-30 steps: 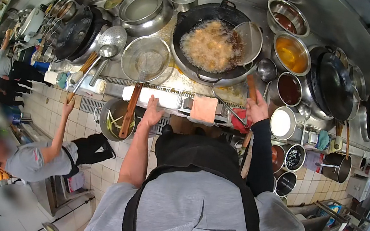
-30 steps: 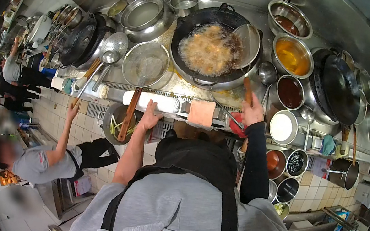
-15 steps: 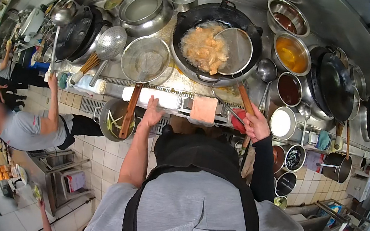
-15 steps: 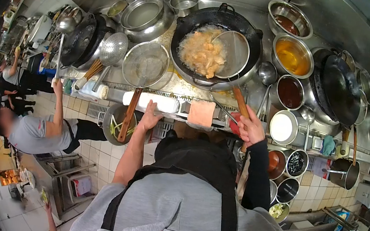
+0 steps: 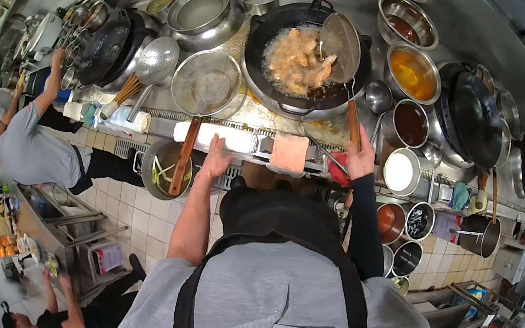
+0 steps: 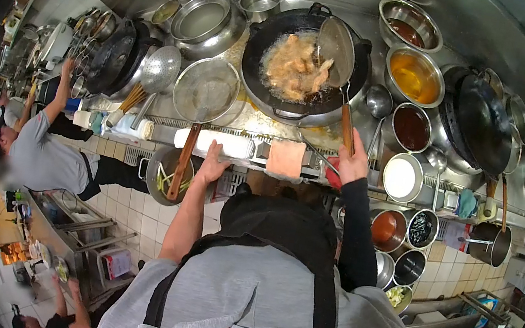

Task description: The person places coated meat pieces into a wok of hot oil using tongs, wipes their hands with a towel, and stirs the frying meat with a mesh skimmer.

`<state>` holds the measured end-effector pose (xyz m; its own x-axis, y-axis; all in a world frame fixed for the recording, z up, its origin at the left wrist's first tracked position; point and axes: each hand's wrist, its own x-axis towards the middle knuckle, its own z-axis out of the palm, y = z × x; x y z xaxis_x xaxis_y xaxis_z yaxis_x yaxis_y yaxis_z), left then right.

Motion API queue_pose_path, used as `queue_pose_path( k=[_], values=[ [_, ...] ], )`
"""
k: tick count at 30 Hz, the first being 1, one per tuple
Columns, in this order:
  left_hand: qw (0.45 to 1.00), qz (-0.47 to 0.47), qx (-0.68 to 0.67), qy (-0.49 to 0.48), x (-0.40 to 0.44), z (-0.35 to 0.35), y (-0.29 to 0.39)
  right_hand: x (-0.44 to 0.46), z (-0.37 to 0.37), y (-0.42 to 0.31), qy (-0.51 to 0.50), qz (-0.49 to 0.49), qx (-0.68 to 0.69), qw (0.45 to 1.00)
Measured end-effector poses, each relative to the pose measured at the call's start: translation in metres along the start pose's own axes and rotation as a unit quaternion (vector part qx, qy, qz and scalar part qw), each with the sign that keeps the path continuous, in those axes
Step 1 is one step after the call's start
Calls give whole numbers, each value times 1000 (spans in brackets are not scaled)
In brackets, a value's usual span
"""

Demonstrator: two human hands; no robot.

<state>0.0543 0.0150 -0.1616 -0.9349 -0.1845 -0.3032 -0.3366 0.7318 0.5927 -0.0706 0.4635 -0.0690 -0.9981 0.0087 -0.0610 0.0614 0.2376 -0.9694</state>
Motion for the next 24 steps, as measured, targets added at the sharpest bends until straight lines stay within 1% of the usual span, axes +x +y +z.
queue_pose_path(
  k=[2, 4, 5, 7, 9, 11, 14, 17, 19, 21, 23, 24],
  values=[
    [1000, -4, -5, -1, -1, -1, 2, 10, 4, -1, 21, -24, -22, 999],
    [1000, -8, -8, -1, -2, -2, 2, 13, 4, -18, 47, -78, -88, 992],
    [1000, -9, -9, 0, -2, -1, 2, 10, 2, -31, 39, -34, -120, 991],
    [1000, -11, -11, 1, -1, 0, 3, 3, 2, -55, 38, -40, -151, 987],
    [1000, -14, -11, 1, -3, -1, 6, 3, 2, -56, 41, -75, -177, 980],
    [1000, -19, -11, -1, -3, -4, 9, 6, 0, -40, 49, -138, -197, 969],
    [1000, -17, -13, -4, -3, -4, 9, 10, 0, -22, 56, -203, -191, 959],
    [1000, -7, -7, 1, -1, -1, 1, -14, 0, -64, 22, -81, -231, 969],
    [1000, -8, -9, 2, -2, -2, 4, -26, 7, -67, 3, -85, -137, 987],
    [1000, -20, -17, 0, -3, -2, 6, -29, 7, -62, -39, -47, -44, 997],
    [1000, -18, -22, 1, -3, -2, 7, -29, 5, -46, -103, 36, 48, 993],
    [1000, -17, -25, 2, -2, -2, 6, -31, 6, -51, -124, 66, 57, 988]
  ],
)
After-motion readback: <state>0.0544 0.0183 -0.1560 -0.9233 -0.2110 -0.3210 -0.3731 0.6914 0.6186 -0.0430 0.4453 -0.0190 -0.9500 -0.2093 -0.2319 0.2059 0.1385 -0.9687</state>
